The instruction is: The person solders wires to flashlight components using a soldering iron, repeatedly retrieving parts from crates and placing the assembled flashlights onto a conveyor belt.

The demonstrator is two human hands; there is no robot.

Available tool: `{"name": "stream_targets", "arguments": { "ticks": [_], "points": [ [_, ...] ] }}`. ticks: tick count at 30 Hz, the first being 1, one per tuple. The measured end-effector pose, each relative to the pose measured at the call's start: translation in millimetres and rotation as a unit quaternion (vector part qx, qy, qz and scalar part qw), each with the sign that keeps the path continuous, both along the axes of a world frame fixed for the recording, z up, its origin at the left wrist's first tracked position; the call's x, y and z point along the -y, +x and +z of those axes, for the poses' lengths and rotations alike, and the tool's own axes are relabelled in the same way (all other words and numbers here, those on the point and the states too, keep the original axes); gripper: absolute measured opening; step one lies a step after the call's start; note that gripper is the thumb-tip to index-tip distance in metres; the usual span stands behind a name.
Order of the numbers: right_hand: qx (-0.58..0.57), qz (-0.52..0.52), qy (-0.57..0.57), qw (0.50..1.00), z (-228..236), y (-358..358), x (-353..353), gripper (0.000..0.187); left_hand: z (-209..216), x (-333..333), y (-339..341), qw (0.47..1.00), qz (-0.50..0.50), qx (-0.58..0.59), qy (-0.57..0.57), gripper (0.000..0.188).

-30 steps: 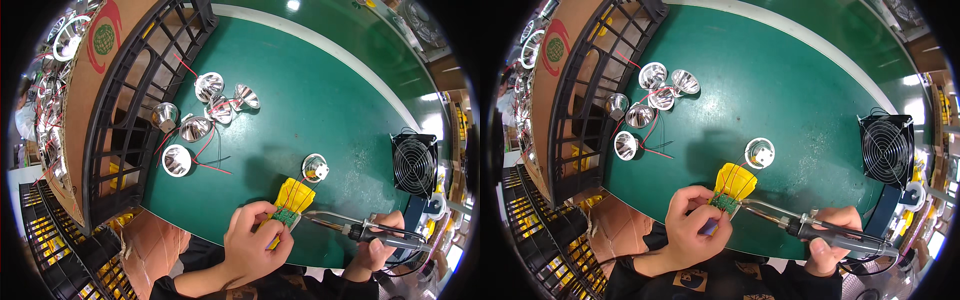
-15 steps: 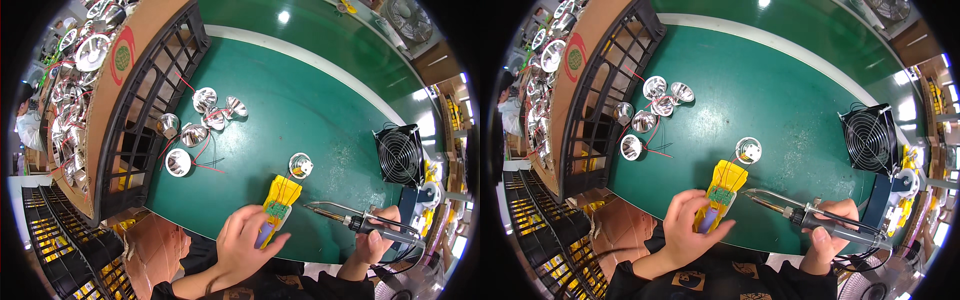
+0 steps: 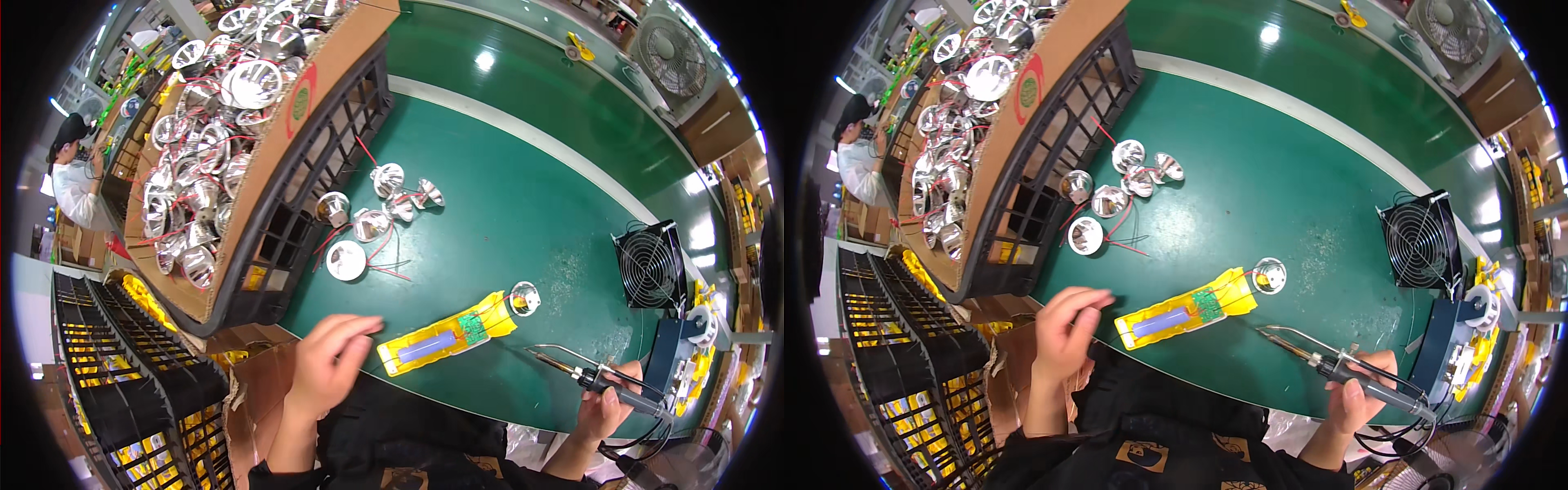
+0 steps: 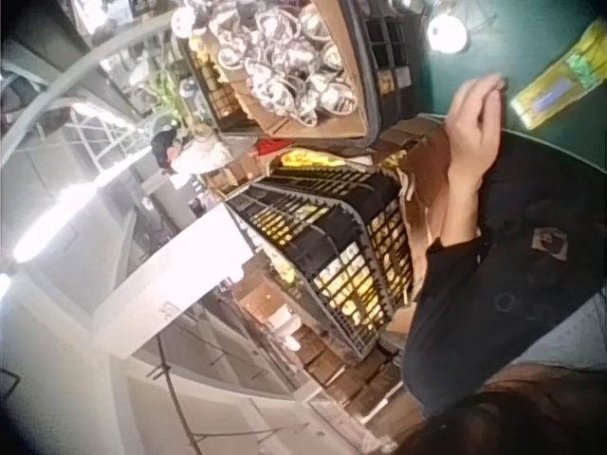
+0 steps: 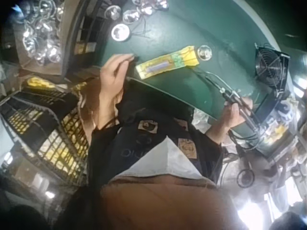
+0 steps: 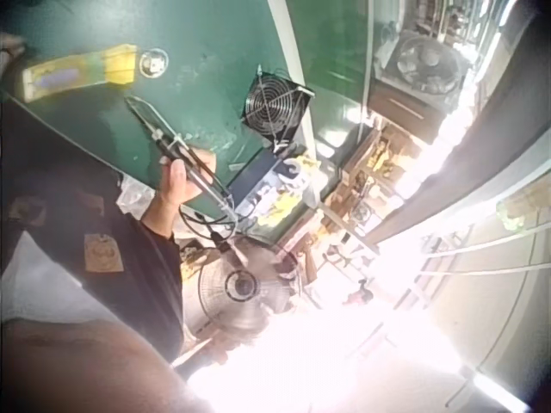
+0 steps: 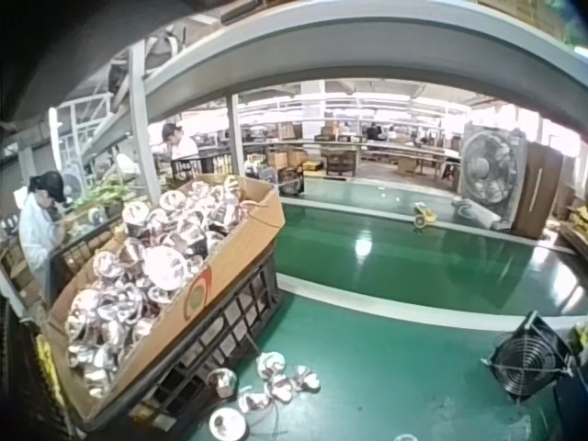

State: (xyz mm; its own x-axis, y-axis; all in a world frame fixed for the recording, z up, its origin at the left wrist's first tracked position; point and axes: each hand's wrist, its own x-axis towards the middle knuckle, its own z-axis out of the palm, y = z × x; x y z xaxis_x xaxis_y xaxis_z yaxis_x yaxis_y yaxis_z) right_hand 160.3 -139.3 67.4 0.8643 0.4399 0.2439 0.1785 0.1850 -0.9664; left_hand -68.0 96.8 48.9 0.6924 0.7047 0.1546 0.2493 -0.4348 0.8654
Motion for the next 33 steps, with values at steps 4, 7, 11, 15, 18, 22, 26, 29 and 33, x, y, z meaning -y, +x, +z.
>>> {"name": "stream_targets", "arguments": {
  "ticks": [4, 7, 11, 15, 18, 22, 26, 29, 33],
  "points": [
    [-0.022, 0.002, 0.018, 1.000, -5.1, 7.8, 3.4, 0.037, -17.3, 4.8, -38.3, 0.994, 0.042, -0.021, 0.104, 0.022],
    [-0.040, 0.036, 0.008, 0.999, -6.4, 10.6, 2.6, 0.036, -24.9, 12.0, -50.5, 0.980, -0.041, -0.030, 0.190, 0.026],
    [-0.012, 0.051, -0.010, 0.999, -6.6, 5.4, -7.2, 0.029, -19.5, 24.3, -42.6, 0.966, -0.154, 0.042, 0.203, 0.024],
    [-0.032, 0.054, -0.010, 0.998, 3.2, 3.0, -15.0, 0.037, -13.4, 35.4, -9.9, 0.977, -0.067, 0.140, 0.146, 0.020],
    [-0.015, 0.068, -0.022, 0.997, 9.5, 5.9, -23.3, 0.036, -15.0, 43.7, 24.8, 0.961, -0.130, 0.214, 0.121, 0.022],
    [-0.003, 0.091, -0.035, 0.995, 17.8, 14.5, -32.9, 0.035, -12.2, 55.2, 48.2, 0.979, -0.018, 0.168, 0.113, 0.019],
    [-0.024, 0.116, -0.041, 0.992, 16.3, 22.6, -42.0, 0.034, -14.1, 55.6, 59.3, 0.986, 0.013, 0.110, 0.126, 0.018],
    [-0.039, 0.133, -0.046, 0.989, 9.3, 24.0, -46.2, 0.030, -17.3, 54.4, 66.1, 0.985, 0.032, 0.086, 0.149, 0.018],
    [-0.063, 0.158, -0.074, 0.983, 0.2, 23.0, -48.4, 0.023, -16.0, 53.7, 68.2, 0.989, 0.036, 0.033, 0.143, 0.016]
  ]
}}
